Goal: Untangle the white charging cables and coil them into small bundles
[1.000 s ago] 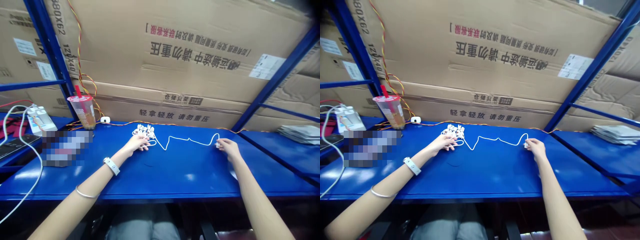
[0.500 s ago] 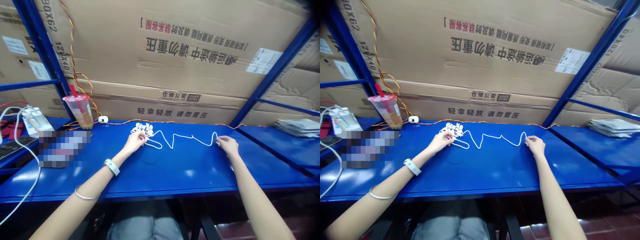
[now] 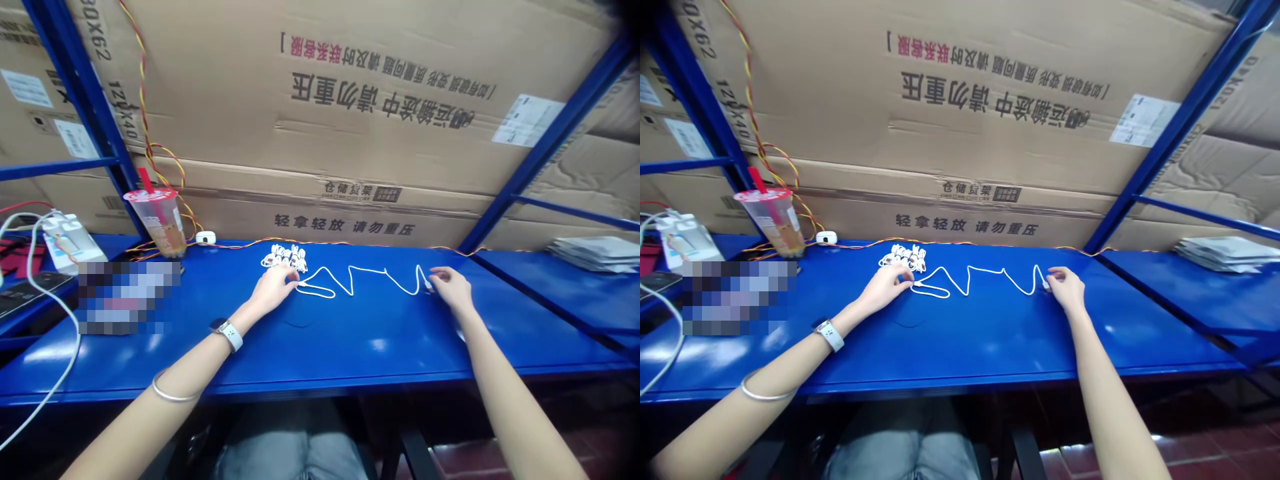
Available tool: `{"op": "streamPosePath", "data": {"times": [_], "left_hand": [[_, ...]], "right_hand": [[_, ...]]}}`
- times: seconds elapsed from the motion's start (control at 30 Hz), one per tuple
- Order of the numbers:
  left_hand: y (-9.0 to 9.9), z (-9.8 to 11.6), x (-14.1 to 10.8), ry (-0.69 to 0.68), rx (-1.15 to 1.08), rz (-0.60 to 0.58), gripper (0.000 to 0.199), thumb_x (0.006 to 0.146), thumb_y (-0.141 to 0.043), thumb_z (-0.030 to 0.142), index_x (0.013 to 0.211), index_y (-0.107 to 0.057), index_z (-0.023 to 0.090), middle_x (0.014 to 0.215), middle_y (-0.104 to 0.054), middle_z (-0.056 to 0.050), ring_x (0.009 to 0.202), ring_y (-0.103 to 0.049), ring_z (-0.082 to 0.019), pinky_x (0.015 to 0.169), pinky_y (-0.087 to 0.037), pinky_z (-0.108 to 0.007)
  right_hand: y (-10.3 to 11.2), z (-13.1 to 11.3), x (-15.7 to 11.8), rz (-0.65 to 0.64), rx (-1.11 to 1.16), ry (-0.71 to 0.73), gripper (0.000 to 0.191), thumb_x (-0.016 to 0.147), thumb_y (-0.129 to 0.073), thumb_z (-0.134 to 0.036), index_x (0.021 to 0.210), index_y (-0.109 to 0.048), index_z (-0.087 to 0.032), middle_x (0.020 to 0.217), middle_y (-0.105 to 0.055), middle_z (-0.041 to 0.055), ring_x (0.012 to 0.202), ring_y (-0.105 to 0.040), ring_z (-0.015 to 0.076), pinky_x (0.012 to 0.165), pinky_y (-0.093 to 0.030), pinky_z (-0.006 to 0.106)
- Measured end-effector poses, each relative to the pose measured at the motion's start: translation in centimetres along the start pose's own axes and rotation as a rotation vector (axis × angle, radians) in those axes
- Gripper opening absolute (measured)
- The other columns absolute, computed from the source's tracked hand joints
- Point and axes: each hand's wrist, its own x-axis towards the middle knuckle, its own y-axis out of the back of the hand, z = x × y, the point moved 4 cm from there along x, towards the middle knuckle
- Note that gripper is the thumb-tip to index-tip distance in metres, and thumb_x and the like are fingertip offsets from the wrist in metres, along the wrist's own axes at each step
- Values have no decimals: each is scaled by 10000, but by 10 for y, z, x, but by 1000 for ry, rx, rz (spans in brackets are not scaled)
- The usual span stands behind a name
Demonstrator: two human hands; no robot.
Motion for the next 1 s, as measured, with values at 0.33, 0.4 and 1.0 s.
{"op": "streamPosePath", "data": {"times": [0.33,0.4,1.0], "left_hand": [[30,-22,9,116,152,243,98,747,-604,195,781,-695,202,934,-618,-100,978,-517,-282,944,-360,-387],[29,-29,11,101,144,230,118,744,-608,195,804,-710,201,985,-633,-107,1004,-513,-285,975,-341,-405],[27,-31,12,87,175,193,120,758,-585,198,761,-705,199,936,-618,-101,985,-518,-267,985,-347,-419]], "right_hand": [[0,-82,-32,359,52,417,238,748,-443,-197,905,-615,-150,874,-644,104,835,-563,224,833,-445,374],[-17,-120,-47,233,74,537,206,793,-442,-212,896,-612,-160,883,-653,104,853,-557,227,837,-437,368],[-180,-255,-76,-622,160,253,244,562,-760,-345,525,-571,-194,589,-632,65,804,-632,253,665,-442,283]]}}
